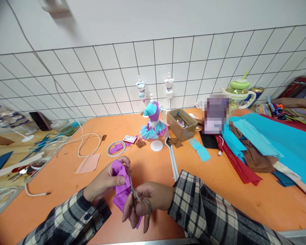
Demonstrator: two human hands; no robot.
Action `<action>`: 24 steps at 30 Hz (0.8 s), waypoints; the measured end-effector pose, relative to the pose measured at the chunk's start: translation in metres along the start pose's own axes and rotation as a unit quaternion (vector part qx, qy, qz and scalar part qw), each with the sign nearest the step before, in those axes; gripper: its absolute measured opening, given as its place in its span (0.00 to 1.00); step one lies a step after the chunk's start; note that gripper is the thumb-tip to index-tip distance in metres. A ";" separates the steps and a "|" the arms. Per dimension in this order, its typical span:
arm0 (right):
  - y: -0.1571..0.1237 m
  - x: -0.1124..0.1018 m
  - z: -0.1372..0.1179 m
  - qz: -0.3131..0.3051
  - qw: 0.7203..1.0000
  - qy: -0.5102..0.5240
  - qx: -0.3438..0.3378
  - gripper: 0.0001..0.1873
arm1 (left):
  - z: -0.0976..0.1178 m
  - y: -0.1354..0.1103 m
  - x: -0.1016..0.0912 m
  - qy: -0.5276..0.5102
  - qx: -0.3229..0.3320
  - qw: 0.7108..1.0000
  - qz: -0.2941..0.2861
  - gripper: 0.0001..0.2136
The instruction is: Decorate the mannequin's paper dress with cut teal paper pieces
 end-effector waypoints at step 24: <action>-0.001 -0.056 -0.007 0.096 0.994 -0.033 -0.048 0.30 | -0.009 0.037 -0.018 -0.096 -0.004 0.994 0.058 0.28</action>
Point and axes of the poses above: each hand's wrist, its own y-axis towards the middle knuckle, its own x-axis out of the palm, z = x × y, the point moved 6 cm from there along y, towards the middle knuckle, and after that the axes turned 6 degrees about -z, right-handed, at the moved point
